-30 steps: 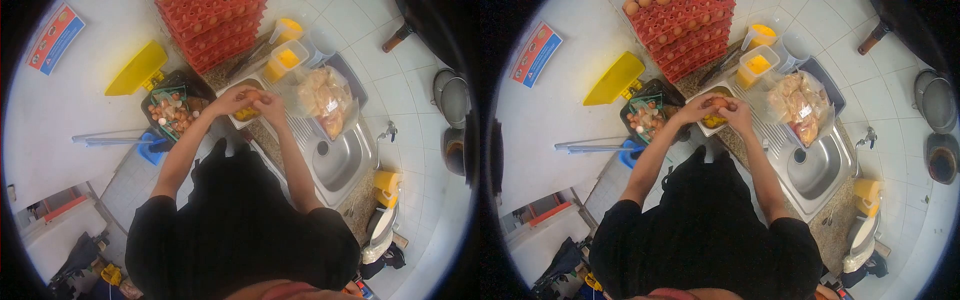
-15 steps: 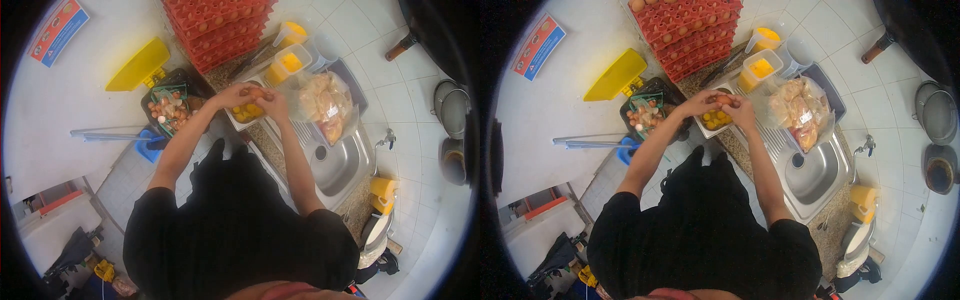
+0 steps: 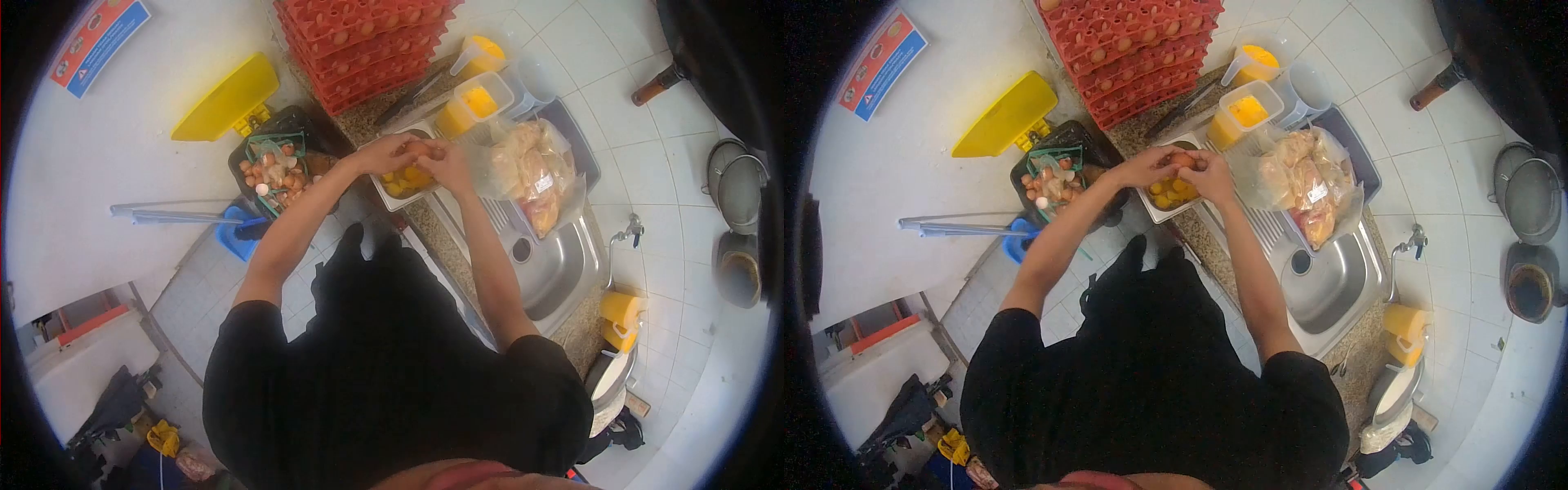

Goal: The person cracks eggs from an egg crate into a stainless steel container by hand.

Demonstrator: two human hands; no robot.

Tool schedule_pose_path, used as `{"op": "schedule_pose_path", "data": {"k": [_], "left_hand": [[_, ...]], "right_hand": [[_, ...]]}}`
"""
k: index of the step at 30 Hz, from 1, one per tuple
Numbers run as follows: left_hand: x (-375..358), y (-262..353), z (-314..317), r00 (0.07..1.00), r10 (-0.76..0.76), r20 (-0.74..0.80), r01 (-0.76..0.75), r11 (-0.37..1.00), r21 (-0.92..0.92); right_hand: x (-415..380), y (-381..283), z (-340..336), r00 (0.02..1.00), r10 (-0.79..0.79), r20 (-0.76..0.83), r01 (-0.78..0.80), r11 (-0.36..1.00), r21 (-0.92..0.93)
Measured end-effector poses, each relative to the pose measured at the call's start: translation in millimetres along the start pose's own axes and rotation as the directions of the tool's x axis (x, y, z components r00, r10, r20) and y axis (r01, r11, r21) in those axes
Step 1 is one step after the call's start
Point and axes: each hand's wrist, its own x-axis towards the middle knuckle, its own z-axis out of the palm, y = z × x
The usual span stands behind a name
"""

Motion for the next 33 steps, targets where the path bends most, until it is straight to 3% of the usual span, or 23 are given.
{"op": "schedule_pose_path", "data": {"k": [2,4,14,19,23,26,29,32,33], "left_hand": [[-1,6,0,0.999,0.032,-0.001,-0.032,0.998,0.061],[-1,7,0,0.996,0.084,0.005,-0.083,0.977,0.196],[2,20,11,0.999,0.02,0.025,-0.028,0.917,0.398],[-3,13,12,1.0,-0.013,0.003,0.011,0.927,0.374],[-9,4,14,1.0,-0.007,0.013,-0.001,0.839,0.544],[-12,12,7,0.999,-0.05,0.021,0.028,0.812,0.582],[-16,22,5,1.0,0.002,0.007,-0.006,0.826,0.564],[-33,27,1,0.993,0.061,-0.104,-0.003,0.873,0.488],[-40,27,0,0.985,0.048,-0.166,0.027,0.905,0.425]], "right_hand": [[-3,-6,-2,0.995,-0.098,0.025,0.1,0.991,-0.088],[-5,-8,-1,0.997,-0.081,0.013,0.082,0.987,-0.139],[-5,-15,-2,0.99,-0.14,0.015,0.136,0.926,-0.353],[-3,-13,-5,0.965,-0.246,0.089,0.258,0.838,-0.481],[0,-14,-13,0.942,-0.258,0.217,0.336,0.767,-0.547],[6,-5,-17,0.849,-0.421,0.32,0.521,0.561,-0.644],[1,-17,-20,0.865,-0.376,0.332,0.484,0.452,-0.749],[-6,-44,-4,0.925,-0.275,0.26,0.376,0.58,-0.722],[-7,-46,7,0.91,-0.306,0.28,0.414,0.627,-0.659]]}}
